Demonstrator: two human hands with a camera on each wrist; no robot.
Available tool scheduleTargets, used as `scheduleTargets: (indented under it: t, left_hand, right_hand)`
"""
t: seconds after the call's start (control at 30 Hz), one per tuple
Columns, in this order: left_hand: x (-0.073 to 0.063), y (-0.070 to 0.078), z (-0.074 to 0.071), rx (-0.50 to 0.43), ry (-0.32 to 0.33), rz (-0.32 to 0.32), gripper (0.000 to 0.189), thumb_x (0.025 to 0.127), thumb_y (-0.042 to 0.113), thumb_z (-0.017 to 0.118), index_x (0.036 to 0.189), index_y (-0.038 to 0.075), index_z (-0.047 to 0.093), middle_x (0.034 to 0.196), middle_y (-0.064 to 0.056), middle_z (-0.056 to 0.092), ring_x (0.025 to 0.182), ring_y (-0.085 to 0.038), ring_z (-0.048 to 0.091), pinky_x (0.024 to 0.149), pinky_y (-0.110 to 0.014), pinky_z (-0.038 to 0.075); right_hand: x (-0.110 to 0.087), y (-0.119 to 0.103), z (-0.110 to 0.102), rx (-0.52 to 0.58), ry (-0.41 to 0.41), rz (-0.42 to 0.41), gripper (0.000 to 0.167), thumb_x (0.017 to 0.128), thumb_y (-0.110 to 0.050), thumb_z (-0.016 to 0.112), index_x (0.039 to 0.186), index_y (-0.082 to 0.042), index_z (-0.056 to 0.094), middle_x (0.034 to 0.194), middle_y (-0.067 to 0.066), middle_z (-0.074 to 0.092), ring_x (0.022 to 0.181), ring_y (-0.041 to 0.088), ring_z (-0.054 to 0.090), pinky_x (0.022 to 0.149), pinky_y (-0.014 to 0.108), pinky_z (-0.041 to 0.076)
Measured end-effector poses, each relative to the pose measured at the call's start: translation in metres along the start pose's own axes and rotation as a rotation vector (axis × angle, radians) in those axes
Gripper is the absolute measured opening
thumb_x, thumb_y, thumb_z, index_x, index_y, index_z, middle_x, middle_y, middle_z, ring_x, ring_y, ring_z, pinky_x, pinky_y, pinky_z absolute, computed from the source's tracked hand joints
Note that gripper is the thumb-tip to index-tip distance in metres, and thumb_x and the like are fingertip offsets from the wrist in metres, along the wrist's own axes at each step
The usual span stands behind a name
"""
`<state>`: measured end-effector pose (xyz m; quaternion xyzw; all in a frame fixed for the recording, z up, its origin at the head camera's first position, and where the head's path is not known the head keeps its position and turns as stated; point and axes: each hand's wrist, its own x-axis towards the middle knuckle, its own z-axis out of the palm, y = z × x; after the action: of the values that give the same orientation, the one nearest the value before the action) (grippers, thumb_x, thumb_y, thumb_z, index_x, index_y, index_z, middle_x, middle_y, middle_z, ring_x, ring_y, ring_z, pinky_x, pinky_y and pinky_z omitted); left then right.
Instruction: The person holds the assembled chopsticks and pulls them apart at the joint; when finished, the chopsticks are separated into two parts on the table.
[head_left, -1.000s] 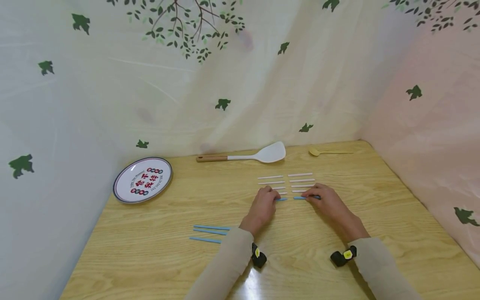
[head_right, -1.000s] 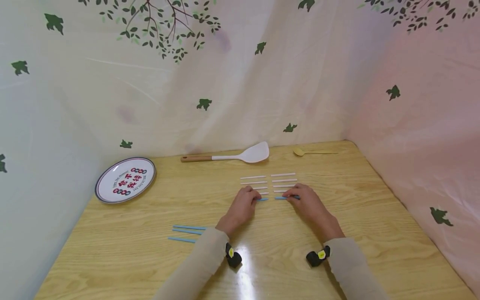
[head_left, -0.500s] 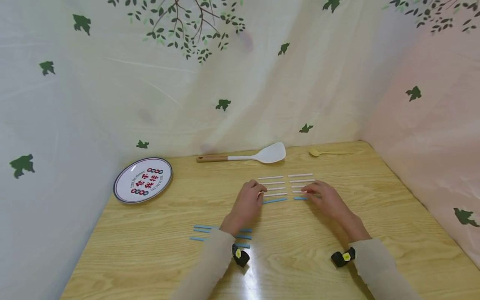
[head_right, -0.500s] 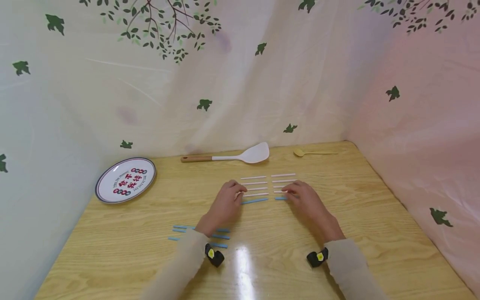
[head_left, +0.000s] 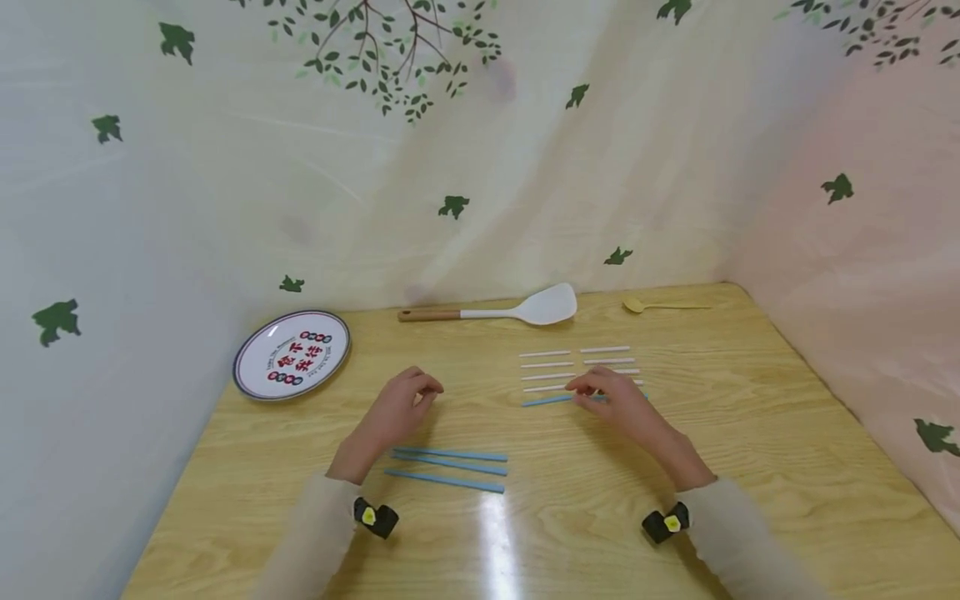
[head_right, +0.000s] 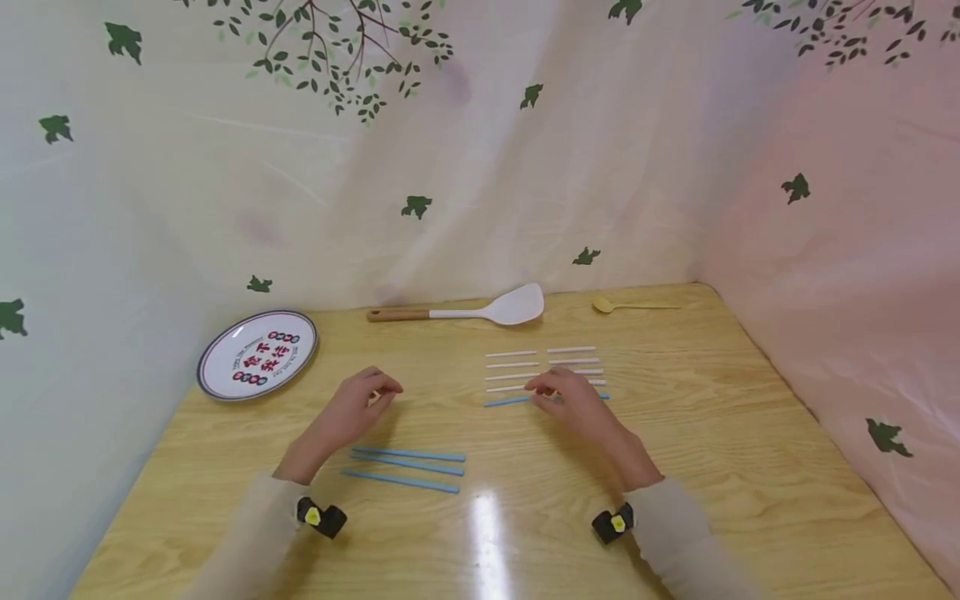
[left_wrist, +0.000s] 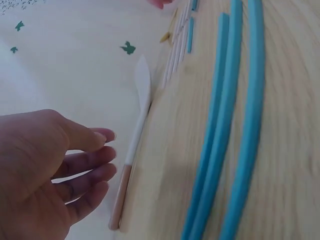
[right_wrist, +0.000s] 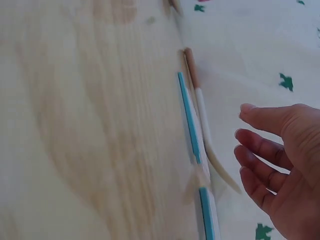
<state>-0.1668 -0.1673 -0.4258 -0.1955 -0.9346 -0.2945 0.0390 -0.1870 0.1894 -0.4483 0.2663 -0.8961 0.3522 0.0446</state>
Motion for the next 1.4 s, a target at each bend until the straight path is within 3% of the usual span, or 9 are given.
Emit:
scheduleTargets:
  t: [0.13, 0.33, 0.47, 0.6, 0.83, 1.4]
  left_hand:
    - [-0.014, -0.012, -0.007, 0.006, -0.072, 0.023, 0.012, 0.093, 0.006, 0.059, 0.100, 0.004, 0.069, 0.094, -0.004, 0.062, 0.089, -0.018, 0.060, 0.080, -0.037, 0.051]
    - [-0.030, -0.024, 0.001, 0.003, -0.211, 0.114, 0.010, 0.091, 0.007, 0.062, 0.100, 0.005, 0.067, 0.092, -0.002, 0.061, 0.088, -0.016, 0.060, 0.079, -0.032, 0.051]
    - [-0.034, -0.024, 0.010, 0.003, -0.219, 0.158, 0.008, 0.089, 0.009, 0.065, 0.097, 0.006, 0.068, 0.092, -0.002, 0.060, 0.088, -0.016, 0.059, 0.080, -0.031, 0.050]
    - [-0.033, -0.020, 0.017, 0.016, -0.203, 0.148, 0.005, 0.088, 0.010, 0.067, 0.092, 0.008, 0.067, 0.089, 0.000, 0.059, 0.084, -0.012, 0.055, 0.077, -0.029, 0.049]
    - [-0.033, -0.017, 0.022, 0.013, -0.205, 0.096, 0.005, 0.088, 0.013, 0.069, 0.088, 0.010, 0.065, 0.084, 0.005, 0.054, 0.079, -0.008, 0.050, 0.071, -0.025, 0.046]
    - [-0.034, -0.013, 0.019, -0.001, -0.266, 0.105, 0.004, 0.089, 0.011, 0.067, 0.086, 0.011, 0.064, 0.085, 0.004, 0.054, 0.077, -0.006, 0.050, 0.069, -0.023, 0.045]
  right_hand:
    - [0.002, -0.014, 0.018, 0.026, -0.061, -0.024, 0.017, 0.089, -0.011, 0.066, 0.105, -0.008, 0.070, 0.096, 0.002, 0.066, 0.086, 0.014, 0.059, 0.074, 0.029, 0.051]
    - [0.003, -0.041, 0.046, 0.101, -0.194, -0.061, 0.018, 0.093, -0.017, 0.063, 0.108, -0.009, 0.069, 0.097, -0.002, 0.064, 0.088, 0.011, 0.059, 0.077, 0.026, 0.052]
    - [0.005, -0.052, 0.063, 0.143, -0.268, -0.064, 0.017, 0.093, -0.019, 0.063, 0.107, -0.011, 0.070, 0.095, -0.006, 0.063, 0.087, 0.007, 0.058, 0.077, 0.024, 0.051]
    - [0.006, -0.059, 0.075, 0.115, -0.318, -0.062, 0.014, 0.093, -0.022, 0.063, 0.103, -0.015, 0.070, 0.093, -0.009, 0.061, 0.087, 0.005, 0.056, 0.077, 0.023, 0.049]
    - [0.007, -0.066, 0.080, 0.036, -0.296, -0.102, 0.005, 0.091, -0.021, 0.066, 0.092, -0.018, 0.071, 0.088, -0.010, 0.060, 0.083, 0.006, 0.053, 0.075, 0.024, 0.046]
    - [0.007, -0.064, 0.084, -0.028, -0.278, -0.130, 0.006, 0.088, -0.027, 0.070, 0.086, -0.022, 0.068, 0.086, -0.012, 0.057, 0.081, 0.005, 0.050, 0.074, 0.023, 0.045]
